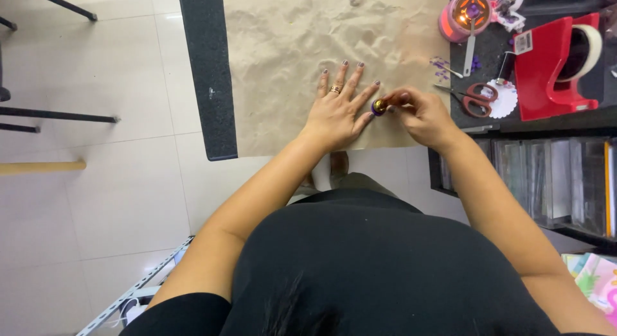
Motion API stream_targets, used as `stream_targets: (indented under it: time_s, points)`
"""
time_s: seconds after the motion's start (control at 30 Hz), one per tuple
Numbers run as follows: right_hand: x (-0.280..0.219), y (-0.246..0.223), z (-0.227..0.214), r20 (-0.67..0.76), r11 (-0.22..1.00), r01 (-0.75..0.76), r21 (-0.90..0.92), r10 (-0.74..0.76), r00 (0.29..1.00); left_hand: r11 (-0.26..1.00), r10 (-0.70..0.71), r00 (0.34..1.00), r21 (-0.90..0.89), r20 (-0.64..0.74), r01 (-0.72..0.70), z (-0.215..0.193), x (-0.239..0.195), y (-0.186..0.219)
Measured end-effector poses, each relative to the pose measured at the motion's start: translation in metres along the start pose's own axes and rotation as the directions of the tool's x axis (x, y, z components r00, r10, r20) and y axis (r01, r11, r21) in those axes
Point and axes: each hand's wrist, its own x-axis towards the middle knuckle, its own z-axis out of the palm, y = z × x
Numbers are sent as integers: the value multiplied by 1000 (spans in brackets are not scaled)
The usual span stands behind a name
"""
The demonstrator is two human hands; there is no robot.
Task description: Melting wax beads in a spoon over a candle and using a stamp to create a wax seal on paper.
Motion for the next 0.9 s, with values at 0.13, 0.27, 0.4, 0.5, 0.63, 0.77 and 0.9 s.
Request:
stream_targets:
  time_s: [0.13,0.27,0.4,0.5,0.63,0.77,0.9]
  points:
    - [-1,2,1,0,1000,4,27,-4,1000,1000,-4,1000,5,1,4,2,-1,0]
    - [1,5,-2,12,996,7,90,-8,1000,1000,-6,1000,6,8,6,3,0,0]
    - [2,18,-4,1,985,44,169,-45,999,1000,-8,1000,12,3,8,2,0,1]
    - [2,16,-4,7,973,56,225,-59,998,1000,-4,1000,13,16,4,0,-1,1]
    - [-1,10,-6,15,959,40,281,-46,999,1000,-12,999,0,44,12,2,-1,1]
    - [2,0,-11,26,933,1,360,-11,1000,1000,-7,1000,27,-8,7,7,3,-1]
    - [1,2,-14,31,855,-91,511,88,996,1000,-3,1000,25,-15,3,8,3,-1]
